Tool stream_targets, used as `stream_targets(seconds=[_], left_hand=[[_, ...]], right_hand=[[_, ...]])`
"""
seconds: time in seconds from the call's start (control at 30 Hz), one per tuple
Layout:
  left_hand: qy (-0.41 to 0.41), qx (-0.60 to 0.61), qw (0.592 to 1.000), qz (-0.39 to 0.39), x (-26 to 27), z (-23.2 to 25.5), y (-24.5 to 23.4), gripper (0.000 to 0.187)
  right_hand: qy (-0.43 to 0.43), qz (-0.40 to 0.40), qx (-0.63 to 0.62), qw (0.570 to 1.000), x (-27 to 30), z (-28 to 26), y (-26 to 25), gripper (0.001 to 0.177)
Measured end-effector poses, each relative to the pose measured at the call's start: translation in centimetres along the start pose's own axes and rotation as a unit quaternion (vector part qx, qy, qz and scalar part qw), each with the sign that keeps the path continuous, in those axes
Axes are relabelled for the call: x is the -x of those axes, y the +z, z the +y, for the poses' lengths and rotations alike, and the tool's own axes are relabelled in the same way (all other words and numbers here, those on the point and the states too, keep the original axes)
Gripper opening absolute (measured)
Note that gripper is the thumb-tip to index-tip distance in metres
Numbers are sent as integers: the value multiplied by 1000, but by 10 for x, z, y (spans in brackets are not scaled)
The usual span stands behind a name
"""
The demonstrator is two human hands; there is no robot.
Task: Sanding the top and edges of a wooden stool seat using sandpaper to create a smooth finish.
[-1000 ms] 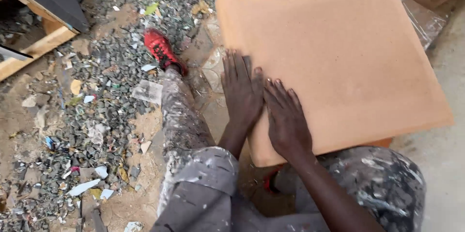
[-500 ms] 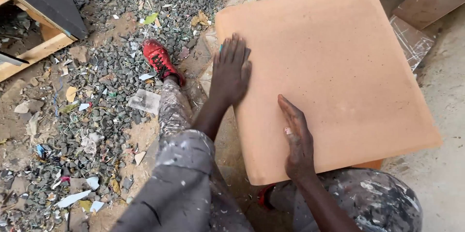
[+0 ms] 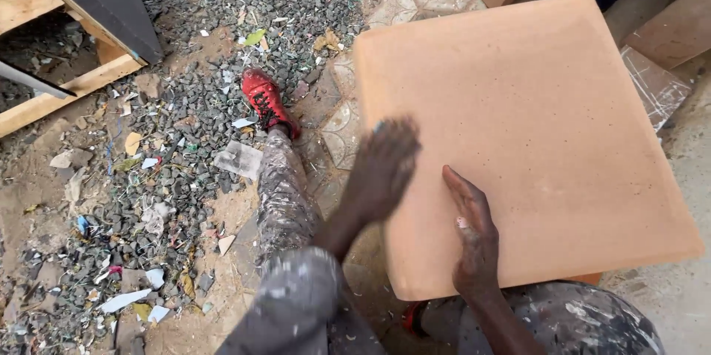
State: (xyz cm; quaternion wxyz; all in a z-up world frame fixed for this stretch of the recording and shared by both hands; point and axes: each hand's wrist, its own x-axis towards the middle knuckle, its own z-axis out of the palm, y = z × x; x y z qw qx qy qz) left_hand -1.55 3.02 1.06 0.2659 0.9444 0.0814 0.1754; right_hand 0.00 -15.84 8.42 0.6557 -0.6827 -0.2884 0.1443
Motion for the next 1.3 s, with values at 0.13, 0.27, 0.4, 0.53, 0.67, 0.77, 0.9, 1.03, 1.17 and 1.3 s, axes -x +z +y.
stream_targets(seconds=[0.13, 0.27, 0.4, 0.53, 0.67, 0.77, 0.9, 1.03, 1.17, 1.3], left_hand=[[-54, -3, 995, 83, -54, -35, 12, 60], [-109, 58, 992, 6, 68, 86, -3, 62], [-40, 141, 979, -144, 128, 126, -26, 61], [-16, 71, 995, -74, 46, 47, -10, 59], [-28, -20, 997, 74, -26, -13, 3, 58], [-13, 5, 997, 77, 35, 54, -4, 55], [12, 144, 986, -77, 141, 124, -21, 57], [27, 108, 987, -117, 87, 74, -21, 62], [-16, 5, 1000, 25, -14, -9, 1, 57], [-64, -15, 997, 35, 7, 21, -2, 57]], right_hand=[[-19, -15, 58, 998, 0, 2, 1, 64], [-13, -10, 37, 999, 3, 8, 0, 67], [-31, -15, 23, 999, 3, 6, -6, 61], [-37, -18, 55, 998, 7, 10, -2, 62], [-33, -13, 98, 995, 8, 6, 6, 59], [-41, -11, 100, 994, 9, 8, -5, 59], [-61, -21, 64, 996, 6, 21, -4, 57], [-40, -14, 93, 995, 7, 14, 2, 59], [-47, -5, 143, 989, 4, 8, 3, 57], [-38, -1, 129, 991, 4, 6, 5, 56]])
